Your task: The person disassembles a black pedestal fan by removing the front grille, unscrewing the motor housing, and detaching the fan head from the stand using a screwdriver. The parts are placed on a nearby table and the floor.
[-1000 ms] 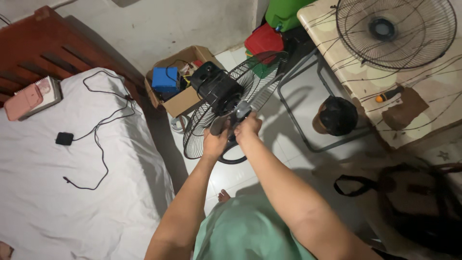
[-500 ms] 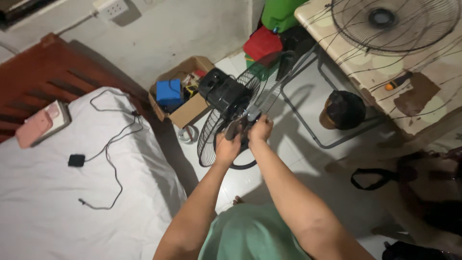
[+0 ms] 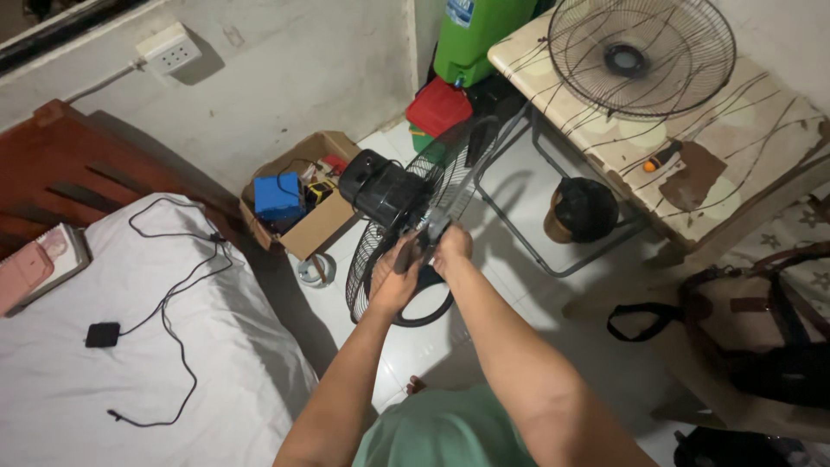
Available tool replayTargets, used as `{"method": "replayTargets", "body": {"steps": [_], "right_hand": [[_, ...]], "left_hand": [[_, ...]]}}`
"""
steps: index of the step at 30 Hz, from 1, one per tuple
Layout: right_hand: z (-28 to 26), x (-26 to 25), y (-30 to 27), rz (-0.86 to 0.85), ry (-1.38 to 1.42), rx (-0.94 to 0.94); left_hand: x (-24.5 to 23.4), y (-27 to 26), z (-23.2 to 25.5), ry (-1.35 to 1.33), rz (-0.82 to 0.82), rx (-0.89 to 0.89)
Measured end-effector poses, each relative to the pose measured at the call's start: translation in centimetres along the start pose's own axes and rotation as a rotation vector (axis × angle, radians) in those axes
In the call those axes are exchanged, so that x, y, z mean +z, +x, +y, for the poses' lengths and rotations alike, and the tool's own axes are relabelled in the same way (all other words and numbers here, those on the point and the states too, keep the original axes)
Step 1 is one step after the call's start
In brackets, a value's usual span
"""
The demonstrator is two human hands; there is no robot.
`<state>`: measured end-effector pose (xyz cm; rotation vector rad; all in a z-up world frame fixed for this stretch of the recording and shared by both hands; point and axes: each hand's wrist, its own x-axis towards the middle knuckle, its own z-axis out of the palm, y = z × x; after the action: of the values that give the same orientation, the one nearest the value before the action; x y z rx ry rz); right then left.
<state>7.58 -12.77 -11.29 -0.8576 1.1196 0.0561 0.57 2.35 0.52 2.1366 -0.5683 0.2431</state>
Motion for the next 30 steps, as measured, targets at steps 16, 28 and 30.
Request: {"method": "replayTargets", "body": {"steps": [16,28,30], "right_hand": [[-2.5,0.7,-4.5,0.052,-0.097,-0.006],[0.1,0.1,-0.1,0.065,-0.038,-0.030],[0.0,0.8,-0.9,0.145,0.003,-0.134]], "left_hand": [[-1.2,0.4,2.2,-0.171,-0.026,-0.119],[1.8,-0.3,-1.5,0.083,-0.052,-0.182],[1.8,1.0,-0.3,0.125,-0.096,-0.260]]}}
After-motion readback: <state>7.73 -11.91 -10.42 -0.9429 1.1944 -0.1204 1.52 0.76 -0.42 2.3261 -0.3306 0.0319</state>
